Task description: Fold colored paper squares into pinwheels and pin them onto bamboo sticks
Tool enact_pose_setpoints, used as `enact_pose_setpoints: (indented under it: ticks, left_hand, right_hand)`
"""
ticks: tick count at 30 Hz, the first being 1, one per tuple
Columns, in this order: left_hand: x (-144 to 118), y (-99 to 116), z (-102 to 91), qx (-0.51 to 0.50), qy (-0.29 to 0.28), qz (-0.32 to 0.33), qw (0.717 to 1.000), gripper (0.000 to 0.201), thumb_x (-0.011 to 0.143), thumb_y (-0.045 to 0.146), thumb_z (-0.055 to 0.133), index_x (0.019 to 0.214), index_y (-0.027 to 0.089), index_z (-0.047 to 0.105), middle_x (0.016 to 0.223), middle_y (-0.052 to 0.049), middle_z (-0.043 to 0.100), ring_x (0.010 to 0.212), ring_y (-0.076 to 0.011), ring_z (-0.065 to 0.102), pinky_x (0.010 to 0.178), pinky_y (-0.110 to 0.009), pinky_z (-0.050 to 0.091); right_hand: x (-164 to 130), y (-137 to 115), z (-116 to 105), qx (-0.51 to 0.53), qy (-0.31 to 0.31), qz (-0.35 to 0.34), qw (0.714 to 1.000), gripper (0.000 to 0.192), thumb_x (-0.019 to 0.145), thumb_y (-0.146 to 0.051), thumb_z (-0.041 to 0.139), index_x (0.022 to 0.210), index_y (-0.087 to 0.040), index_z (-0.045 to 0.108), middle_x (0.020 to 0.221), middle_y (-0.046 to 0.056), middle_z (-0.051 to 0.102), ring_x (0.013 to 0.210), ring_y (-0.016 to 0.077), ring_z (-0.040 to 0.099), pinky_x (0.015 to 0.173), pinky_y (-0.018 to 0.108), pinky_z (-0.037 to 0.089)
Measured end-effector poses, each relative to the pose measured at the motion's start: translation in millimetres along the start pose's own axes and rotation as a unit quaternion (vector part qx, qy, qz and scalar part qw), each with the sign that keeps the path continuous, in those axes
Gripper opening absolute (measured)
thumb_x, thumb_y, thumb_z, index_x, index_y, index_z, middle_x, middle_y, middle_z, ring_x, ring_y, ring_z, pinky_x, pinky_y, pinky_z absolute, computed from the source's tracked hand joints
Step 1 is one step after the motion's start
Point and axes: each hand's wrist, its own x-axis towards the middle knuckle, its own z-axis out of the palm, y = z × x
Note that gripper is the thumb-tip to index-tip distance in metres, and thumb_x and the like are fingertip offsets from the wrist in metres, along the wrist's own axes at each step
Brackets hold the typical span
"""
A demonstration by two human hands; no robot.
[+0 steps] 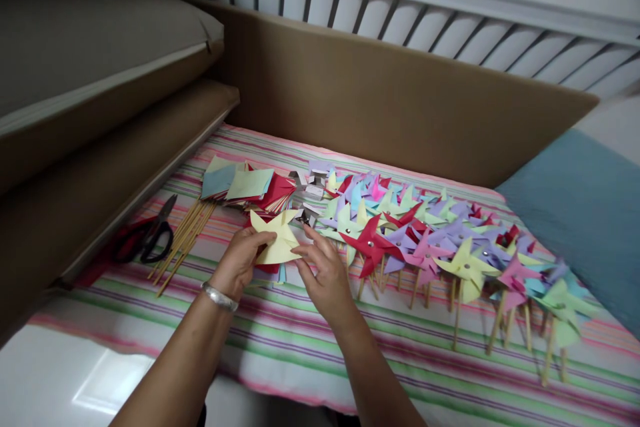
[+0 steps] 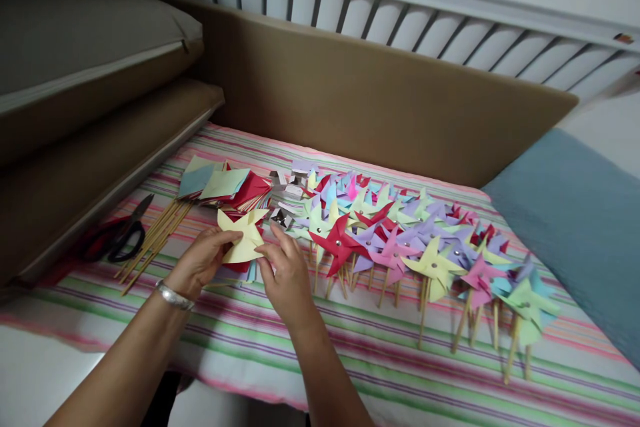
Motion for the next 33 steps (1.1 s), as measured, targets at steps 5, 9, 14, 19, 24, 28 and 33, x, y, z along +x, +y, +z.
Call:
enact_pose_setpoints:
  ticks: [5,9,14,19,24,28,33]
  left_hand:
    - [-2,-1,3.0,0.036,-0.005,-0.018,0.999,0.023,0.048,0.018,0.072,0.069,0.008,0.068,0.056,-0.006,0.068,0.048,-0.0154,0.059,0.049,-0.024,0.045]
    - [-4,-6,6.6,0.053,-0.023,-0.031,0.998,0.021,0.049,0.019,0.072,0.067,0.009,0.068,0.056,-0.005,0.067,0.045,-0.0135,0.057,0.046,-0.023,0.042]
    - [-5,-13,10.7,0.065,-0.038,-0.032,0.997,0.019,0.050,0.020,0.072,0.066,0.009,0.067,0.056,-0.004,0.066,0.045,-0.0118,0.055,0.046,-0.022,0.038]
    - [-5,-14,13.2,0.066,-0.046,-0.036,0.996,0.018,0.050,0.021,0.072,0.064,0.010,0.067,0.056,-0.004,0.066,0.048,-0.0131,0.056,0.049,-0.022,0.038]
    - [-8,-13,14.9,0.071,-0.061,-0.051,0.994,0.025,0.051,0.021,0.074,0.072,0.009,0.070,0.060,-0.006,0.068,0.048,-0.0127,0.056,0.048,-0.022,0.038]
    - [-11,-11,18.0,0.052,-0.077,-0.058,0.994,0.024,0.051,0.021,0.075,0.072,0.010,0.070,0.063,-0.006,0.069,0.051,-0.0136,0.058,0.050,-0.023,0.039]
    - [-15,-8,20.5,0.053,-0.082,-0.075,0.992,0.025,0.050,0.022,0.078,0.069,0.009,0.071,0.064,-0.008,0.070,0.052,-0.0135,0.059,0.050,-0.022,0.040]
  right_hand:
    - [1,0,-2,0.025,0.001,0.008,1.000,0.016,0.082,-0.021,0.054,0.086,-0.026,0.068,0.129,0.006,0.051,0.122,0.0249,0.041,0.098,0.045,0.036]
    - [2,0,0,0.040,0.019,0.051,0.998,0.011,0.080,-0.023,0.057,0.079,-0.024,0.068,0.137,0.005,0.043,0.131,0.0257,0.029,0.104,0.047,0.027]
    - [4,-2,2,0.053,0.025,0.110,0.992,0.009,0.078,-0.025,0.059,0.073,-0.021,0.065,0.138,0.008,0.043,0.132,0.0268,0.028,0.105,0.048,0.025]
    - [4,-1,3,0.050,0.031,0.127,0.990,0.008,0.076,-0.025,0.060,0.071,-0.021,0.063,0.135,0.008,0.046,0.131,0.0265,0.030,0.104,0.049,0.025]
    - [5,-1,3,0.043,0.030,0.155,0.986,0.008,0.074,-0.023,0.060,0.067,-0.021,0.062,0.135,0.009,0.046,0.130,0.0264,0.032,0.101,0.047,0.030]
    - [6,1,4,0.035,0.040,0.168,0.984,0.008,0.072,-0.020,0.060,0.065,-0.021,0.061,0.130,0.009,0.050,0.127,0.0263,0.036,0.101,0.047,0.030]
    - [6,3,4,0.038,0.041,0.183,0.981,0.006,0.071,-0.020,0.059,0.066,-0.021,0.062,0.129,0.010,0.051,0.124,0.0267,0.039,0.099,0.047,0.032]
